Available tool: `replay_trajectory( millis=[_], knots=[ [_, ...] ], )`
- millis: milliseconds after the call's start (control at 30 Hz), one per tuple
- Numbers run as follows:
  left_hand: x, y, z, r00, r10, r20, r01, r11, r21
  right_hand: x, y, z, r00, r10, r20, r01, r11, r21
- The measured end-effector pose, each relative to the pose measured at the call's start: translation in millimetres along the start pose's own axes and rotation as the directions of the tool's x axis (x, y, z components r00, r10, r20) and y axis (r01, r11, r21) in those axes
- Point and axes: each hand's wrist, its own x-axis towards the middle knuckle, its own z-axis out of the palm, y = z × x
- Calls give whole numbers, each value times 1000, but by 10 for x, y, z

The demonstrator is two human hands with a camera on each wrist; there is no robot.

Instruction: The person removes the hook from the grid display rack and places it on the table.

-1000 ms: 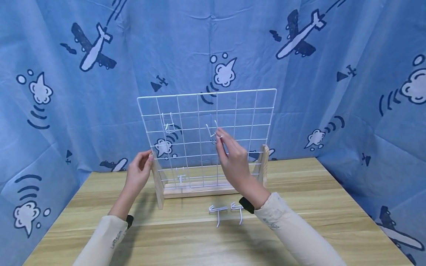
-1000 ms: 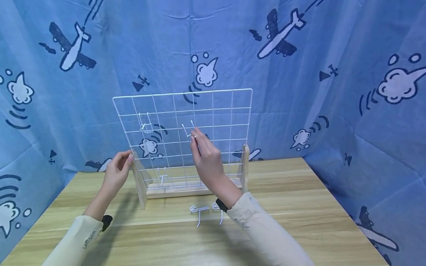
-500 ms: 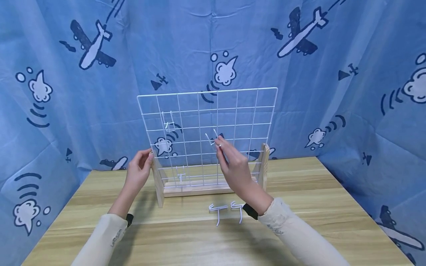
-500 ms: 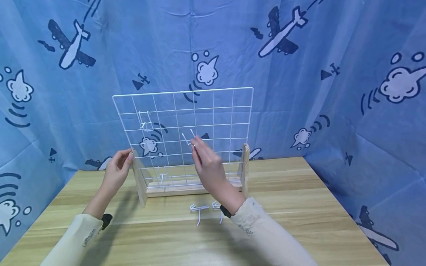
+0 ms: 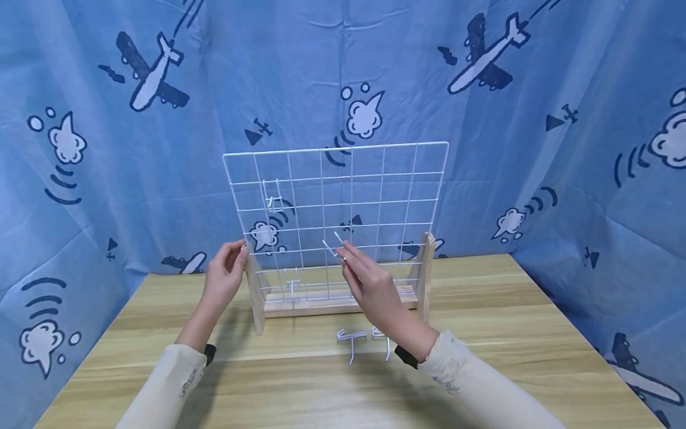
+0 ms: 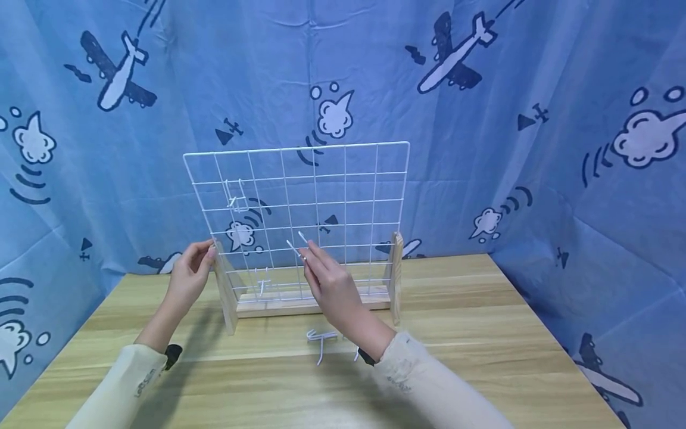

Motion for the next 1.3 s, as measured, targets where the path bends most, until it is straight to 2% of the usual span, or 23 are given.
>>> replay_trajectory(
  millis=[300,700,967,1300],
  knots=[
    [-29,-15,10,1000,-8,11,8,1000,6,-178,-33,38,993,-26,115,30,999,-30],
    [-23,6,8,1000,3,14,-4,1000,11,-338,-21,94,973,-133,188,139,990,-19],
    [-35,26,6,1000,-1,19,1,1000,9,-411,-66,94,932,-198,303,206,978,5],
    [-13,0,2,1000,26,15,-26,1000,5,-430,-56,167,865,-288,412,347,935,-73]
  ],
)
